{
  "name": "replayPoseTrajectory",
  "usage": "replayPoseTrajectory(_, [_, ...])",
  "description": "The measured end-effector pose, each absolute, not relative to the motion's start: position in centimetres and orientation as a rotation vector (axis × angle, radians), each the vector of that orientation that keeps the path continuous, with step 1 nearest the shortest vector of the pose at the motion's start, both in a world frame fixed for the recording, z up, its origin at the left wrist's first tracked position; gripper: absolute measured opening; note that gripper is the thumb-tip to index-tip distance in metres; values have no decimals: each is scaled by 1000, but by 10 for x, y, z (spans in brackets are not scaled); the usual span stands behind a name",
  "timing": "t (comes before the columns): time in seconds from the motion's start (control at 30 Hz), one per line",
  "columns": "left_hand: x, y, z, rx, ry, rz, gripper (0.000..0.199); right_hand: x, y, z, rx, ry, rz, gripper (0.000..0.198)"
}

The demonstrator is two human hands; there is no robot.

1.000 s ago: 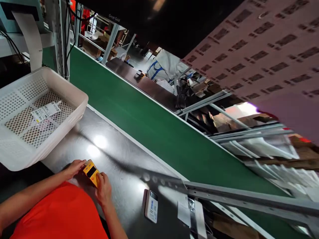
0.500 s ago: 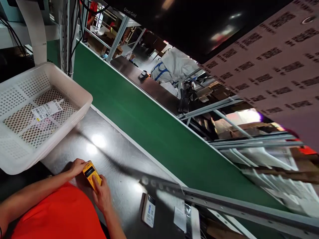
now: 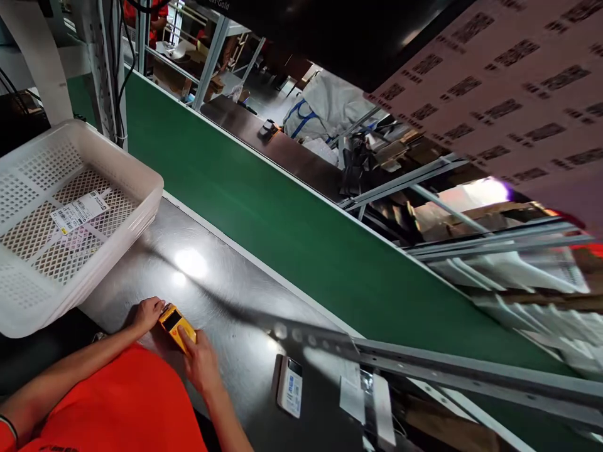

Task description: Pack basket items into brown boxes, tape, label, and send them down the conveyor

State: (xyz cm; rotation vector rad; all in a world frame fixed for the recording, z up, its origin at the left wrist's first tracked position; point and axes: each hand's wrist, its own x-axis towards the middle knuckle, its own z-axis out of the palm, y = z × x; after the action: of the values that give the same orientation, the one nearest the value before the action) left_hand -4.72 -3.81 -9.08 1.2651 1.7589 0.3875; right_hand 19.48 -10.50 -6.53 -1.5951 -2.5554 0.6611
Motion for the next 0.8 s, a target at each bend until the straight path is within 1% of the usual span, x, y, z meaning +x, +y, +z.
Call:
replayPoseTrajectory(0.23, [-51, -47, -105, 1220, 1791, 385, 34, 192, -93, -65, -1550, -2639, 607, 82])
replayPoseTrajectory(0.43, [-51, -57, -109, 1288, 1786, 359, 38, 193, -91, -69, -1516, -2656, 597, 81])
replayPoseTrajectory(0.63, [-52, -63, -109, 1486, 1769, 170, 36, 190, -90, -69, -1501, -2686, 567, 76])
replayPoseTrajectory(0.8, [-52, -56, -115, 1682, 1722, 22, 34, 188, -90, -69, -1528, -2672, 564, 76])
